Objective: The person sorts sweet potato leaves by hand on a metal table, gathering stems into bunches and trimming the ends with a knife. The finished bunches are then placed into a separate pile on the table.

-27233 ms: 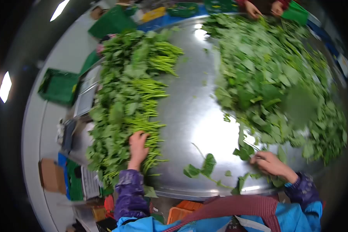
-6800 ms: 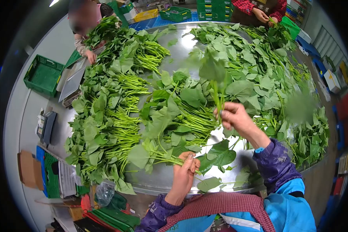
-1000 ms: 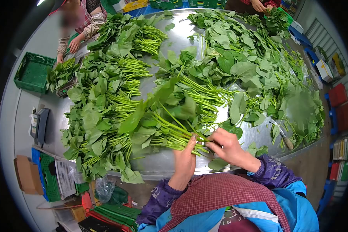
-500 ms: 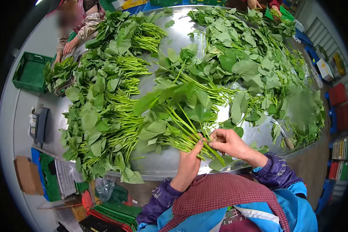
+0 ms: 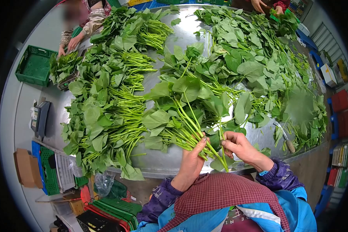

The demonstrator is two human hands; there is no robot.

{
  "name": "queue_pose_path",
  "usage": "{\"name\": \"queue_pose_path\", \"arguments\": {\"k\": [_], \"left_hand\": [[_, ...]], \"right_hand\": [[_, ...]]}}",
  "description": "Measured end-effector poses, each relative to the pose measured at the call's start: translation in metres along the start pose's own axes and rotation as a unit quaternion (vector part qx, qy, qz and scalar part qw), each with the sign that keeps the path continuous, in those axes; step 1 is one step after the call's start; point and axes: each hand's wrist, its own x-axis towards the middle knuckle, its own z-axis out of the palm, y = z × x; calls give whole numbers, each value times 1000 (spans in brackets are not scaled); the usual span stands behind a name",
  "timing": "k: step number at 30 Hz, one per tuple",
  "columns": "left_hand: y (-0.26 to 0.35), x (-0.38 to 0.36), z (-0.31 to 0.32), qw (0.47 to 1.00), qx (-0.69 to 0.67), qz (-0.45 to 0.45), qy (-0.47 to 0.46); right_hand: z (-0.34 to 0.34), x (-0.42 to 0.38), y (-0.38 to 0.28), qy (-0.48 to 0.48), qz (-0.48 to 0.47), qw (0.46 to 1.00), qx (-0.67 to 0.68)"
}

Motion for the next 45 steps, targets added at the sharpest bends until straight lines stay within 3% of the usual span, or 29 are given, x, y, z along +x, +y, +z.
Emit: {"name": "queue_pose_path", "arguments": {"k": [9,11,14,16,18,20,21,23,24,26,28,31,35,37,42,45], "left_hand": [[0,-3,4,1000,-6,24,14],[-3,-4,6,999,33,36,7],[-2,-8,10,996,78,39,-21],[-1,-6,7,995,74,43,-40],[1,-5,5,995,69,48,-59],[4,-4,4,995,49,41,-75],[5,-4,3,995,48,41,-73],[5,-4,3,995,35,34,-90],[5,-4,3,995,35,34,-90],[4,-5,8,995,51,21,-83],[1,-5,12,995,59,23,-83],[-1,-7,13,992,82,28,-86],[0,-16,23,987,133,46,-76],[-3,-18,23,982,165,57,-77],[-2,-20,23,969,224,70,-80],[-3,-19,20,962,249,73,-89]], "right_hand": [[-2,-14,4,68,-41,997,21],[4,-16,5,17,-101,984,-149],[3,-20,0,-20,-20,977,-210],[-6,-23,3,-8,-12,990,-143],[-21,-32,-8,102,-33,988,-113],[-46,-47,-26,271,-38,957,-92],[-83,-52,-13,343,-124,929,-62],[-119,-51,-35,445,-289,820,215],[-129,-55,-45,441,-306,799,272],[-109,-50,-59,446,-287,825,194],[-83,-45,-45,335,-235,911,44],[-34,-21,-32,165,-161,971,-64],[18,11,-34,92,-170,976,-101],[23,21,-39,107,-190,932,-289],[20,30,-36,91,-145,956,-238],[16,31,-32,34,-89,992,-77]]}}
